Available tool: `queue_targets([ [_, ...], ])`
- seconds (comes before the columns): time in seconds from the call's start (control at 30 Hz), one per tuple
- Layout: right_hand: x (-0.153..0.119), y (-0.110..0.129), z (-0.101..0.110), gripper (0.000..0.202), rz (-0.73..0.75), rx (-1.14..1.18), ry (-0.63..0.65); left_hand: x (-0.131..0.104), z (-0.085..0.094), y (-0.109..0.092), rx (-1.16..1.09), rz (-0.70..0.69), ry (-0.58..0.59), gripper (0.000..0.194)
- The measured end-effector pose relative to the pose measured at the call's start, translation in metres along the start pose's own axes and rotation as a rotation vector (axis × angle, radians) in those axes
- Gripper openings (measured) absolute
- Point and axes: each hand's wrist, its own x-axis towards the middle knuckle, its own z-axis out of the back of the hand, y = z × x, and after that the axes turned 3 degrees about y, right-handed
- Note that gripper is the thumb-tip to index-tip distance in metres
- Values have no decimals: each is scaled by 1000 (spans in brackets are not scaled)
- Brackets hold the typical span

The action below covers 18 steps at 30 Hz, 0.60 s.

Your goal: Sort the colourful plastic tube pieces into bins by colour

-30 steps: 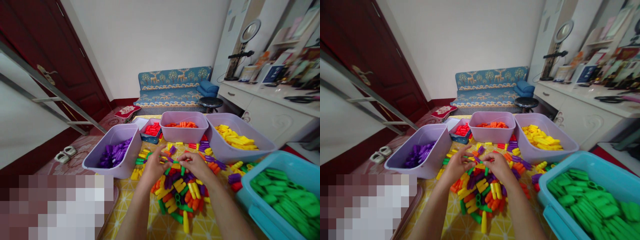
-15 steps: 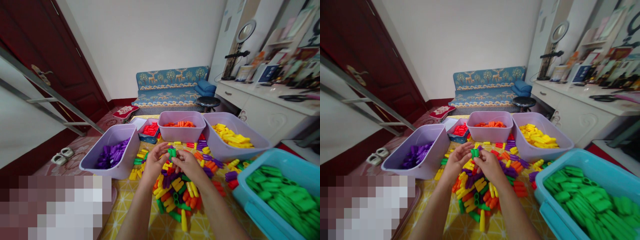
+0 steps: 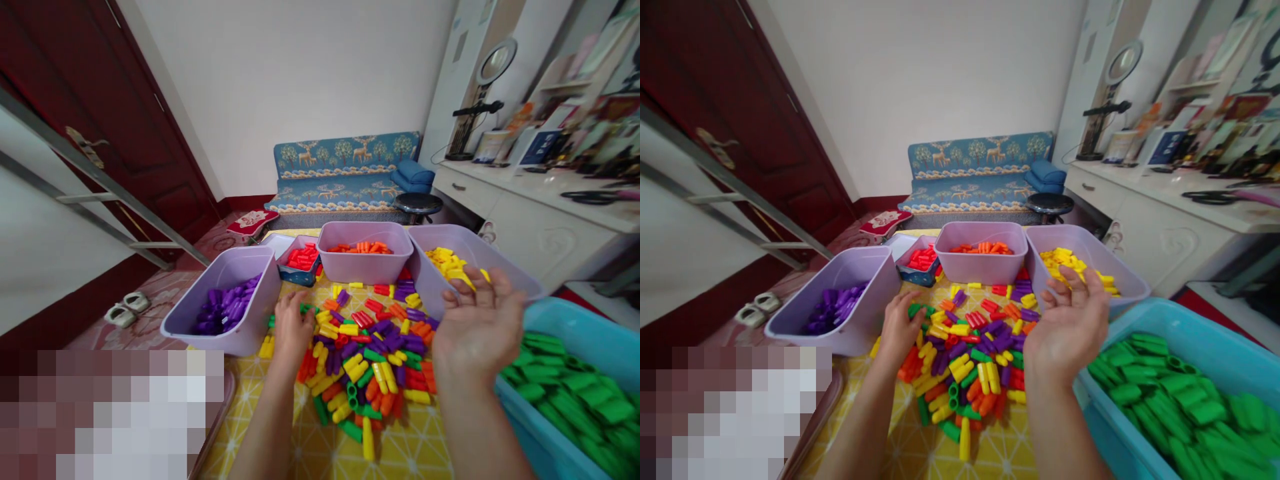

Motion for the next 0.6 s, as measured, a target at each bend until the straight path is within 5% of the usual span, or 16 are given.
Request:
queue_targets([
  [0.1,-1,-24,5,28,-52,-276,168,-4,2,3,220,88,16,47],
  [0.27,-11,-73,25,34,-203,-979,867,-6,-4,11,289,192,116,50],
  [0.33,-19,-86,31,41,-217,-1219,1042,-4,-9,15,218,161,133,52],
  [0.47,-32,-91,32,59,-110,-1475,1218,-2,-21,17,-74,-54,210,51],
  [0.6,-34,-88,32,61,-198,-1335,1335,-4,-27,9,-390,-104,343,53],
])
